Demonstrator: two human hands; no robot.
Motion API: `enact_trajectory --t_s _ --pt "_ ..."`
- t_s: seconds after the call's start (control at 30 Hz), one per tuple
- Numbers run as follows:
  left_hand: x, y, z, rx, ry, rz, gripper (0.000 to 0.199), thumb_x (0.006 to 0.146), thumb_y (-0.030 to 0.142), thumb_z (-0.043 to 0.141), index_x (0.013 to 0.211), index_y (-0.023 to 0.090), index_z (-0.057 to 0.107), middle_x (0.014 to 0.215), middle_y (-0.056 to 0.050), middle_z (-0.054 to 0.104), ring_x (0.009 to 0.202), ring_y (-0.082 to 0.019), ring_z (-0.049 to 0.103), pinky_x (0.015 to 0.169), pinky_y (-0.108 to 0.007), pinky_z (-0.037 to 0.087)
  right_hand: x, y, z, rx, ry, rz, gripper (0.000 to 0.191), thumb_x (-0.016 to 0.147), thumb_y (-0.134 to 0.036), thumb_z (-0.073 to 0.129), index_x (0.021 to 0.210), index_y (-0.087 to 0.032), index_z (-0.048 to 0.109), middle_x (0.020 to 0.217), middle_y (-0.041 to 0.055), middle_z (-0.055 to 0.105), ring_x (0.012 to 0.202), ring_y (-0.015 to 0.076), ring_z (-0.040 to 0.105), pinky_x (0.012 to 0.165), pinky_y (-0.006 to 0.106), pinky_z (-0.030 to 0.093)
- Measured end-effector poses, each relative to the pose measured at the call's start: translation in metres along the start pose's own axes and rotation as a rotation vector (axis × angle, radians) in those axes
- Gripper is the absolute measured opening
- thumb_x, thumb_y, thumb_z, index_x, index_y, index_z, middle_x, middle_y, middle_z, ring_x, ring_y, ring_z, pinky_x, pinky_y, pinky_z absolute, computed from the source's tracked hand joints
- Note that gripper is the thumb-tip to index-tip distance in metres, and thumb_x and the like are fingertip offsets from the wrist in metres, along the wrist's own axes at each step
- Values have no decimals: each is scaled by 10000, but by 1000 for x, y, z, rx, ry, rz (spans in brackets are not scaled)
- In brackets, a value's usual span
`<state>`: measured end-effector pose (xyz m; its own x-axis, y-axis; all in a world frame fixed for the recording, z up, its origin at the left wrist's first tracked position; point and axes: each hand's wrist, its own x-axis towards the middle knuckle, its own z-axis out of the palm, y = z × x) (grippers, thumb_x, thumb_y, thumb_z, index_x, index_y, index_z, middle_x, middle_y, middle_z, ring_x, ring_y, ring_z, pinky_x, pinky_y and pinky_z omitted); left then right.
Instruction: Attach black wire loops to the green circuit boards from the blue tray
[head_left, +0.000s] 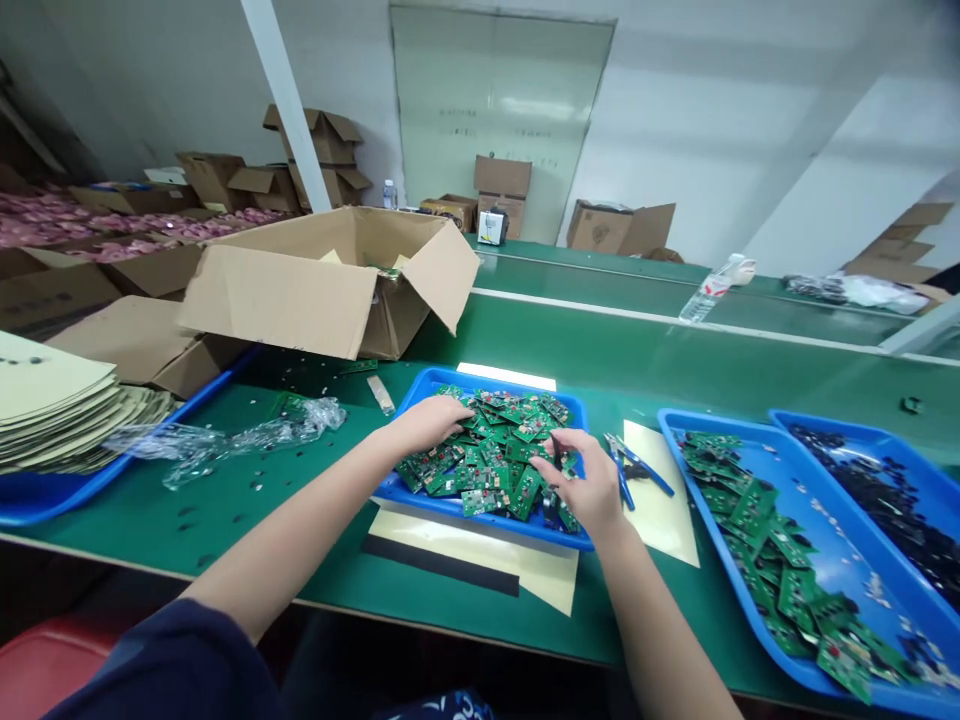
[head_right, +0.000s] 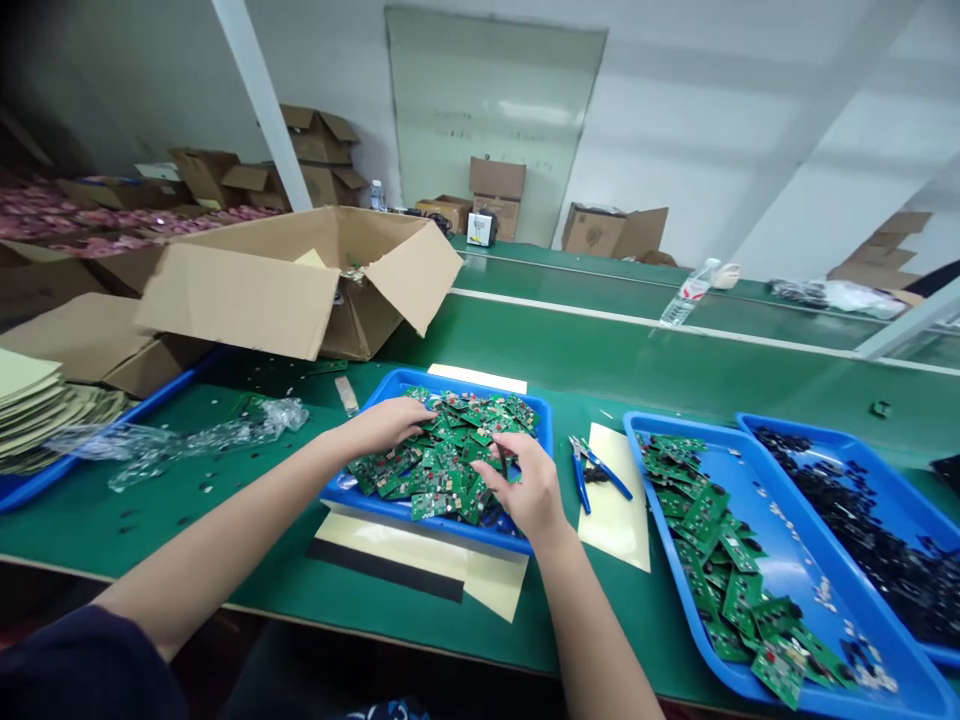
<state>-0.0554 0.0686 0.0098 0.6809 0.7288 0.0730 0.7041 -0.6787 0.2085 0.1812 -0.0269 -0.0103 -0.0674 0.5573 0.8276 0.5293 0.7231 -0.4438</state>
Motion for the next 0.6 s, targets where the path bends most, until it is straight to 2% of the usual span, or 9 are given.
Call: enact_trajectory --t_s 0.07,0.13,0.2,0.27,0.33,0.4,0.53,0.6 --pt "-4 -1 -6 -8 45 -29 261 750 196 630 1003 139 607 1007 -119 655 967 -261 592 836 -387 457 0 -4 1 78 21 106 238 773 -237 629 991 -198 542 750 28 633 682 166 635 631 309 550" --pt "-8 7 -12 -58 141 -83 289 772 294 615 1002 127 564 980 -121 631 935 -254 587 783 -373 466 0 -10 3 168 33 218 141 810 -228 566 946 -198 548 751 30 632 660 154 635 602 288 546" --pt "-11 22 -15 -266 319 -196 270 769 370 607 894 147 521 818 -52 589 775 -205 594 661 -313 467 1 -16 5 269 -9 308 90 843 -206 498 915 -199 550 722 22 624 623 139 629 567 266 539" --pt "-10 42 -12 -531 366 -248 255 778 387 583 798 173 446 697 21 495 617 -152 572 551 -263 433 1 -21 7 357 -75 367 104 855 -194 466 916 -203 550 682 8 610 586 127 615 546 253 531" --pt "-9 63 -6 -848 304 -232 262 779 371 577 801 186 393 681 54 447 512 -110 549 495 -237 412 2 -23 9 382 -114 396 126 861 -197 454 939 -207 552 662 0 601 566 122 604 545 253 527" --pt "-7 79 1 -1075 200 -233 246 790 359 557 846 189 387 625 72 448 453 -94 517 461 -222 401 1 -22 10 329 -132 388 153 866 -211 443 965 -211 560 671 3 610 569 126 604 556 259 527" --pt "-7 94 10 -1255 49 -287 203 810 345 499 892 165 453 542 74 458 443 -85 472 421 -191 371 0 -17 12 139 -138 286 216 881 -225 422 1029 -224 579 776 35 647 623 142 615 621 283 529" --pt "-7 96 12 -1319 17 -301 181 818 338 468 836 159 467 564 61 478 470 -85 491 445 -197 403 -1 -14 13 79 -171 243 299 892 -213 399 1158 -232 533 767 35 640 629 147 600 650 292 522"
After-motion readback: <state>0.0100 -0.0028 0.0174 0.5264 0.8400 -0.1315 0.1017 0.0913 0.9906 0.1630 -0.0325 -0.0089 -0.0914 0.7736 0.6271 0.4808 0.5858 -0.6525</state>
